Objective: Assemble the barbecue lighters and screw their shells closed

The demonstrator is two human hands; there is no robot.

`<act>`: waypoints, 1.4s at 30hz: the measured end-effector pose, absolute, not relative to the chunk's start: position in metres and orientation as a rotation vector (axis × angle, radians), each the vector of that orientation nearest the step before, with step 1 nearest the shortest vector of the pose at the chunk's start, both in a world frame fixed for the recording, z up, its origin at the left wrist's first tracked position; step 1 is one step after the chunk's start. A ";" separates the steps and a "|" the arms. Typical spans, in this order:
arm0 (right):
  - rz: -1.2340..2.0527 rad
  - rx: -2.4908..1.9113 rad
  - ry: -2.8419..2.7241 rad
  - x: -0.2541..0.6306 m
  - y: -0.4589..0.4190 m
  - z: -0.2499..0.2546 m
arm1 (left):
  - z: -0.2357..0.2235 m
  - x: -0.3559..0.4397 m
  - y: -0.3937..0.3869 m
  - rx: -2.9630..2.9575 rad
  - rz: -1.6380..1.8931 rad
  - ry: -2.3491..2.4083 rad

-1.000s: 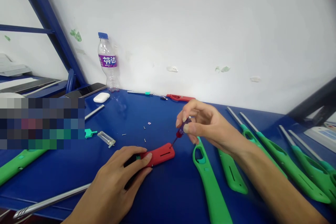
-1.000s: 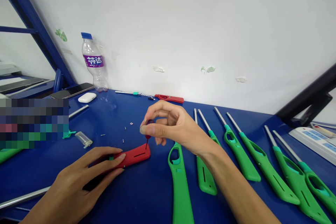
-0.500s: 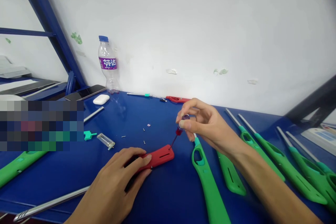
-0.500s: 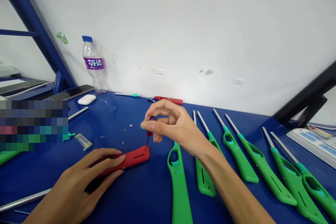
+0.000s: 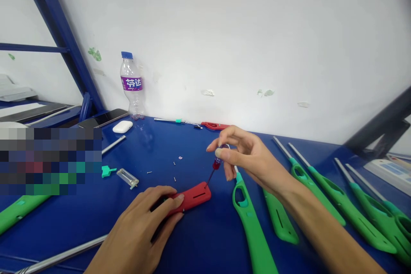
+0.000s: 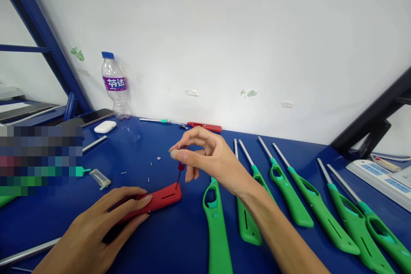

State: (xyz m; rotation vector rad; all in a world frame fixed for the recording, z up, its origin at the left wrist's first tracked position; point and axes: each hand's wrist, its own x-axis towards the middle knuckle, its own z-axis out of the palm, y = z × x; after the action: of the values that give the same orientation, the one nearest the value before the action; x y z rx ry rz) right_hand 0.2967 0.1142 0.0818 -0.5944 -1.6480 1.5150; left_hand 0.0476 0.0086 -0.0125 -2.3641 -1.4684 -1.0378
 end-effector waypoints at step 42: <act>0.973 -1.085 -1.690 0.300 0.138 0.054 | -0.011 0.045 0.011 -2.344 -0.959 -1.447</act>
State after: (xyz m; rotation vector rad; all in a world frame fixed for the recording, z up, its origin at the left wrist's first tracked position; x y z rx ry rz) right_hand 0.2997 0.1376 0.0540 -1.0854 -1.6899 0.9735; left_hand 0.0450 0.0106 -0.0115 -2.3435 -1.4471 -0.9594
